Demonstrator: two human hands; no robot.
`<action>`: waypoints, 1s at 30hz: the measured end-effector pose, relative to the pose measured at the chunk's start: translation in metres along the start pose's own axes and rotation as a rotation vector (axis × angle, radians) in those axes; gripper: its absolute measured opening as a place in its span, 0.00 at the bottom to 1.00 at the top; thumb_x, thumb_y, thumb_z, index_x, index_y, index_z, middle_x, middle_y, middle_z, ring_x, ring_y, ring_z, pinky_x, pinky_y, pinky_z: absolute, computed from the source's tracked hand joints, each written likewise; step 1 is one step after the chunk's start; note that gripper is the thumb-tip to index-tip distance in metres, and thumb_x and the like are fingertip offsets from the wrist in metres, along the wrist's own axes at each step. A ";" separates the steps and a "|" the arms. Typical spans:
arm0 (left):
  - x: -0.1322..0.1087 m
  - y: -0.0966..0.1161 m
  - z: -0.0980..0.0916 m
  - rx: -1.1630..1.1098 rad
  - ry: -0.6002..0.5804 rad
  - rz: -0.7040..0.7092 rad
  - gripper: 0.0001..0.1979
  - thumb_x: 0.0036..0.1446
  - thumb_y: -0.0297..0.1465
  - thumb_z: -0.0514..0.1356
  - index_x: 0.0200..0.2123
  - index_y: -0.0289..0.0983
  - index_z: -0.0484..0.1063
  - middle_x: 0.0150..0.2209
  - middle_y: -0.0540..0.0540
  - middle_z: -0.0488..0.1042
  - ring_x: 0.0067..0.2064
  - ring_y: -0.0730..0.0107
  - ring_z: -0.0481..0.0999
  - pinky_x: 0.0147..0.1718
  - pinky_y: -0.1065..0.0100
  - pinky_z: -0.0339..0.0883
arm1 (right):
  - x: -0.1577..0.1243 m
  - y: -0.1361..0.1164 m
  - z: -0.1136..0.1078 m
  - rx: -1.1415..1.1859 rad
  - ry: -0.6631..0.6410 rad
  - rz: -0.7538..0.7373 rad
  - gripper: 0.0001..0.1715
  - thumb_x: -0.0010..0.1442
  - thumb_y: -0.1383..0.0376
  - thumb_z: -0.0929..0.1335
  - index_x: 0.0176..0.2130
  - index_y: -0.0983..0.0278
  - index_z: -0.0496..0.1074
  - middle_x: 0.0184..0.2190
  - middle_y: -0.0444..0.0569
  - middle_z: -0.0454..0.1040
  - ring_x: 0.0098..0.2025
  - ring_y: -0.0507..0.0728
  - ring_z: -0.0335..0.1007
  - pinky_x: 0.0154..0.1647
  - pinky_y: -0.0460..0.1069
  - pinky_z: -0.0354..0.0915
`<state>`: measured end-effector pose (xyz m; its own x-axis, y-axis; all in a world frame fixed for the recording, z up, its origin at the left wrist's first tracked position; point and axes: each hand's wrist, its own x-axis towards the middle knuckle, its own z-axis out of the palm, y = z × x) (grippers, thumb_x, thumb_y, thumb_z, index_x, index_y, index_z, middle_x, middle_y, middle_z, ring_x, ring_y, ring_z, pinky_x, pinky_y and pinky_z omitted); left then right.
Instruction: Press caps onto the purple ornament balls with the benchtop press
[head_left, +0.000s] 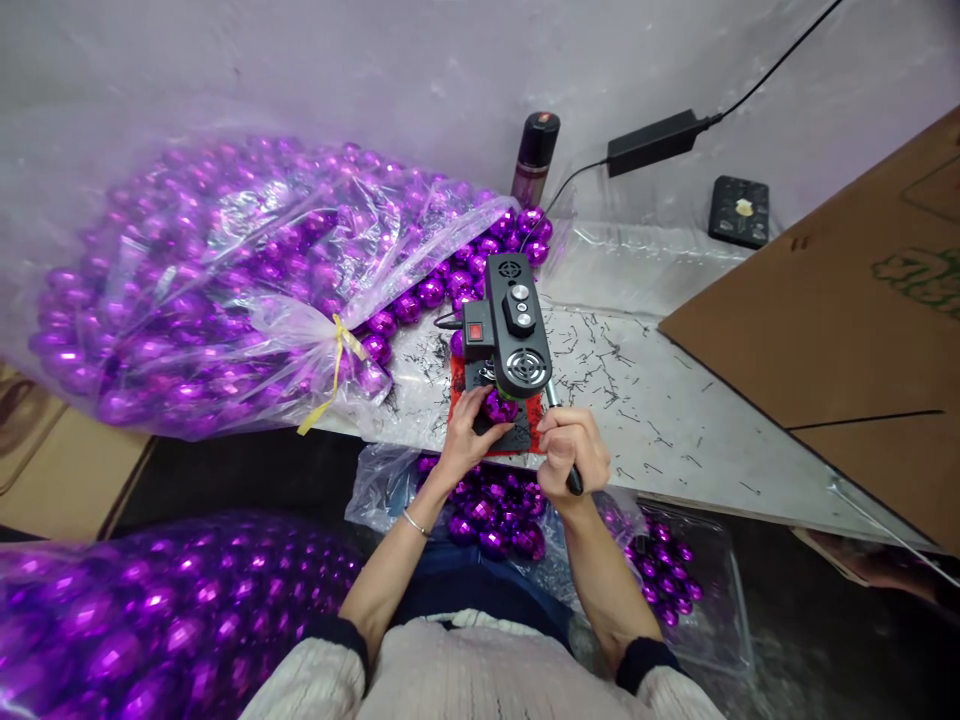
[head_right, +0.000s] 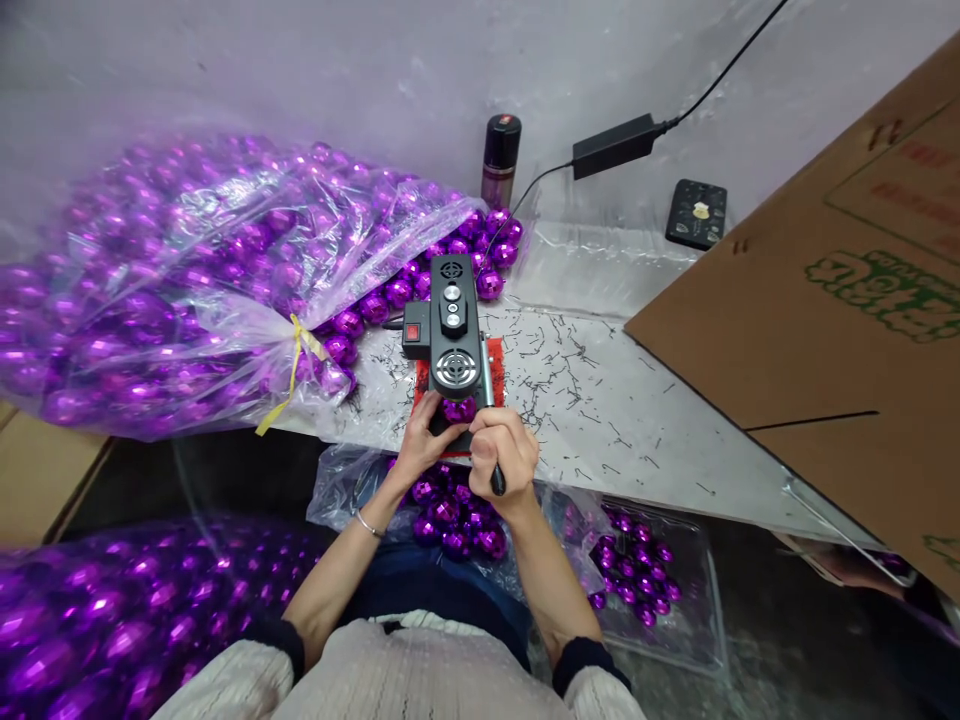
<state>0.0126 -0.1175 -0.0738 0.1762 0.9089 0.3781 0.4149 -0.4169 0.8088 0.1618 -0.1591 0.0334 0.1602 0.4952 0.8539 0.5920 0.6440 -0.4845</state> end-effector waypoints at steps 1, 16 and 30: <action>0.000 0.000 0.000 -0.002 -0.007 -0.015 0.31 0.62 0.44 0.70 0.64 0.41 0.70 0.60 0.38 0.78 0.63 0.50 0.78 0.67 0.45 0.68 | -0.004 0.003 0.002 0.011 0.013 -0.012 0.18 0.73 0.65 0.61 0.31 0.59 0.67 0.30 0.45 0.74 0.30 0.52 0.71 0.30 0.50 0.66; 0.002 0.004 -0.001 -0.044 -0.020 -0.084 0.30 0.60 0.44 0.72 0.62 0.41 0.73 0.59 0.37 0.78 0.63 0.48 0.77 0.66 0.45 0.68 | -0.035 0.026 0.024 0.124 0.163 -0.009 0.21 0.76 0.59 0.59 0.30 0.58 0.65 0.28 0.42 0.69 0.25 0.52 0.68 0.30 0.53 0.68; -0.002 0.003 0.001 -0.056 -0.012 0.017 0.32 0.61 0.40 0.72 0.64 0.41 0.69 0.62 0.34 0.77 0.66 0.48 0.77 0.68 0.40 0.66 | 0.003 0.003 0.008 0.054 0.107 0.065 0.22 0.73 0.65 0.62 0.26 0.60 0.65 0.25 0.43 0.71 0.27 0.52 0.68 0.29 0.51 0.62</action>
<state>0.0143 -0.1206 -0.0722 0.1938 0.9017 0.3865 0.3611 -0.4319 0.8265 0.1580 -0.1514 0.0328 0.2821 0.4736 0.8344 0.5346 0.6445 -0.5466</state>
